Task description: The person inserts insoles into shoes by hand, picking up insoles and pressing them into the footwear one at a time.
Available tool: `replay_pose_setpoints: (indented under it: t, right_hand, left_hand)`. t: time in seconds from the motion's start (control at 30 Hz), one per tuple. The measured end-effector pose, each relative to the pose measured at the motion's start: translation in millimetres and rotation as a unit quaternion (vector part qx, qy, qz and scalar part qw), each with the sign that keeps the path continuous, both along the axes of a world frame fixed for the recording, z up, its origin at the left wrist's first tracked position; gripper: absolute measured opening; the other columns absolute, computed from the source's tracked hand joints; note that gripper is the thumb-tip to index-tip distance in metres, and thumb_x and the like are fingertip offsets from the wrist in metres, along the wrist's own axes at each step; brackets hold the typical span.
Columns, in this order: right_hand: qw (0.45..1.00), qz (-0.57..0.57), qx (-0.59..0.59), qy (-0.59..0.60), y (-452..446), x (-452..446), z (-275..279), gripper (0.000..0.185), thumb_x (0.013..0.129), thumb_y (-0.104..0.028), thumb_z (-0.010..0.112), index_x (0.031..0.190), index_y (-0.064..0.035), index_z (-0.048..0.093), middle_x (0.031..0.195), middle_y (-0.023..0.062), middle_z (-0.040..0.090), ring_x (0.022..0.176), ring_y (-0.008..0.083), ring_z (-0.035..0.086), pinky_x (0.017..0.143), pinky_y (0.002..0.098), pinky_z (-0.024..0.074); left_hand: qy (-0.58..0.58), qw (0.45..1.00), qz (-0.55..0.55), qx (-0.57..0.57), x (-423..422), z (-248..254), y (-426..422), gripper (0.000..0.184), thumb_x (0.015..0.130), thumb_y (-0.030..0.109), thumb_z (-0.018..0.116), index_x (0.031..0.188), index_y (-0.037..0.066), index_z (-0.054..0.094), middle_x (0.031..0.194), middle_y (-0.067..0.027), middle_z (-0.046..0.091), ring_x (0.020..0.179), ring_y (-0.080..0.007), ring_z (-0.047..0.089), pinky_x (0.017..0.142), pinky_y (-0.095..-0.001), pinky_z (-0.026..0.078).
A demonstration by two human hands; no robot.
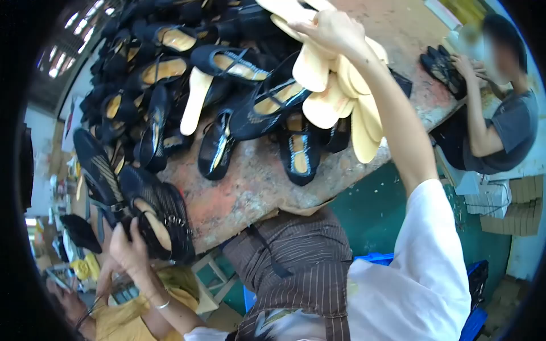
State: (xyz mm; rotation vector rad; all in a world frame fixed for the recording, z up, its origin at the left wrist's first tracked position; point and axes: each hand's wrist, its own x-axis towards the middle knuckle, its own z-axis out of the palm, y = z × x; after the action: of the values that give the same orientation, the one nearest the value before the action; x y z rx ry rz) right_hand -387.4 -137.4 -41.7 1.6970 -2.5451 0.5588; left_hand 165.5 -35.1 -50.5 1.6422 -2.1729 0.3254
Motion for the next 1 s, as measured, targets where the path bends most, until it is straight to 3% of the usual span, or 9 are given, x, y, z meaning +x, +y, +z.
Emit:
replay_pose_setpoints:
  t: [0.13,0.23,0.37,0.47,0.63,0.73,0.8,0.9,1.0]
  right_hand:
    - [0.999,0.019,0.019,0.03,-36,-23,-18,0.088,0.069,-0.078,0.073,0.119,-0.0052,0.074,0.108,0.0205,0.075,0.106,0.034,0.073,0.098,0.0423,0.0535]
    - [0.997,0.056,-0.033,-0.045,-9,9,0,0.038,0.083,-0.033,0.079,0.103,-0.0005,0.076,0.092,0.0114,0.075,0.081,0.0211,0.07,0.076,0.0344,0.0551]
    - [0.951,-0.007,-0.054,-0.306,-15,-14,-1,0.044,0.081,-0.041,0.079,0.097,0.0001,0.078,0.087,0.0083,0.071,0.075,0.0167,0.063,0.069,0.0319,0.0506]
    - [0.921,0.009,-0.038,-0.387,-8,-30,-3,0.049,0.084,-0.042,0.076,0.106,0.0019,0.074,0.088,0.0075,0.07,0.077,0.0148,0.063,0.066,0.0303,0.0498]
    - [0.749,0.122,-0.107,-0.642,30,7,34,0.039,0.094,-0.025,0.067,0.125,-0.0005,0.063,0.096,0.0085,0.071,0.084,0.0187,0.067,0.071,0.0286,0.053]
    - [0.566,0.272,-0.132,-0.767,71,-27,18,0.065,0.104,-0.049,0.052,0.137,0.0067,0.055,0.12,0.0241,0.067,0.106,0.0319,0.069,0.083,0.0381,0.0567]
    - [0.678,0.209,-0.196,-0.677,117,27,12,0.059,0.108,-0.042,0.044,0.135,0.0107,0.052,0.116,0.0239,0.067,0.099,0.0306,0.07,0.075,0.036,0.0559]
    - [0.619,0.27,-0.081,-0.733,156,88,-2,0.058,0.108,-0.038,0.045,0.137,0.0123,0.047,0.109,0.0233,0.067,0.088,0.0268,0.069,0.07,0.0327,0.0553]
    - [0.573,0.263,0.093,-0.771,175,120,-38,0.06,0.101,-0.037,0.059,0.136,0.0121,0.053,0.106,0.0206,0.069,0.085,0.023,0.069,0.072,0.0339,0.0576]
  left_hand:
    - [-0.205,0.954,0.137,0.169,12,-55,35,0.042,0.098,0.03,0.066,0.07,0.0,0.062,0.072,-0.0267,0.063,0.068,-0.0422,0.062,0.065,-0.0473,0.05]
    - [-0.115,0.972,0.071,0.193,12,-38,52,0.042,0.093,0.034,0.072,0.076,-0.003,0.061,0.07,-0.0205,0.062,0.071,-0.0404,0.061,0.083,-0.0484,0.053]
    - [-0.137,0.981,0.065,0.119,1,-52,48,0.047,0.082,0.04,0.082,0.098,-0.002,0.068,0.075,-0.0104,0.062,0.08,-0.0286,0.064,0.119,-0.0532,0.03]
    - [-0.073,0.992,0.093,0.045,-27,-42,46,0.043,0.078,0.035,0.087,0.096,0.003,0.064,0.081,-0.0088,0.062,0.081,-0.0306,0.062,0.109,-0.0514,0.041]
    - [0.032,0.976,-0.213,0.038,-96,-30,0,0.069,0.07,0.01,0.087,0.133,0.001,0.06,0.132,-0.0165,0.061,0.132,-0.039,0.054,0.11,-0.0483,0.043]
    - [-0.03,0.948,-0.261,0.179,-132,-73,-50,0.063,0.07,0.008,0.083,0.128,-0.003,0.061,0.152,-0.0162,0.045,0.149,-0.034,0.034,0.123,-0.045,0.031]
    - [-0.112,0.931,-0.293,0.186,-133,-99,-70,0.034,0.071,0.008,0.082,0.099,-0.004,0.068,0.119,-0.0182,0.065,0.136,-0.0329,0.049,0.125,-0.0479,0.027]
    - [-0.004,0.909,-0.336,0.245,-133,-77,-39,0.021,0.074,0.013,0.079,0.082,0.001,0.065,0.075,-0.0145,0.065,0.094,-0.0328,0.069,0.125,-0.0506,0.027]
    - [0.065,0.931,-0.282,0.221,-133,-64,45,0.023,0.077,0.016,0.079,0.076,0.007,0.059,0.065,-0.0092,0.06,0.059,-0.0293,0.061,0.058,-0.0423,0.044]
